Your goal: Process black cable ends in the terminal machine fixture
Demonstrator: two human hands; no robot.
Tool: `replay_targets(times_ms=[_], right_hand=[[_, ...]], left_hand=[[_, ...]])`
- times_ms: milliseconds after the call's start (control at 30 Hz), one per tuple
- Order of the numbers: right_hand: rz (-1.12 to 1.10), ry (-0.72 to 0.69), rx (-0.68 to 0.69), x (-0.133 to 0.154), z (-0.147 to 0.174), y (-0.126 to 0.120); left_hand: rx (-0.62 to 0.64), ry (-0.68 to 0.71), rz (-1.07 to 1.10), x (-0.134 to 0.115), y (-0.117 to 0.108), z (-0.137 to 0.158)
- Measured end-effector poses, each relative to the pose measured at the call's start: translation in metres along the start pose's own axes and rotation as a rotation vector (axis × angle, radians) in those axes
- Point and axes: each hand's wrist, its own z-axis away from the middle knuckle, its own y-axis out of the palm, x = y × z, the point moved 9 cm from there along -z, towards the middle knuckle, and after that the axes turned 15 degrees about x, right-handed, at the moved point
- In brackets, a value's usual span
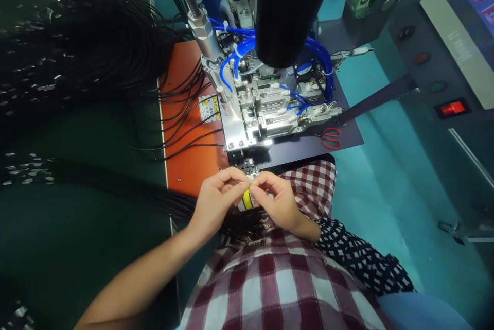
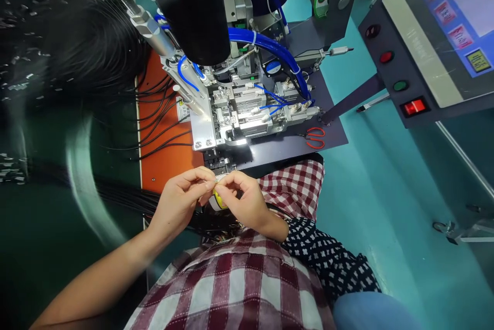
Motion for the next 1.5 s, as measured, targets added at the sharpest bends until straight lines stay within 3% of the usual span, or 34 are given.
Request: replay_targets(times_ms=[133,333,500,700,1500], right_hand=[[0.128,-0.050,-0.031,0.003,-0.002,0.001],[0.273,-0.024,-0.007,0.010,-0.007,-0.011],[0.192,0.012,-0.027,0.013,-0.009,-0.021],[0.211,-0.016,-0.055,0.018,-0.010,-0.019],[-0.033,0.094,-0.017,0.003,-0.016,-0.017]], left_hand=[[-0.019,-0.053,0.103,0.009,-0.001,0.000],[-0.045,-0.089,0.093,0.014,-0.004,-0.003],[-0.059,-0.124,0.034,0.015,-0.004,-0.003],[-0.037,-0.100,-0.008,0.011,-0.003,-0.004],[-0.018,-0.056,-0.022,0.010,-0.003,-0.005]])
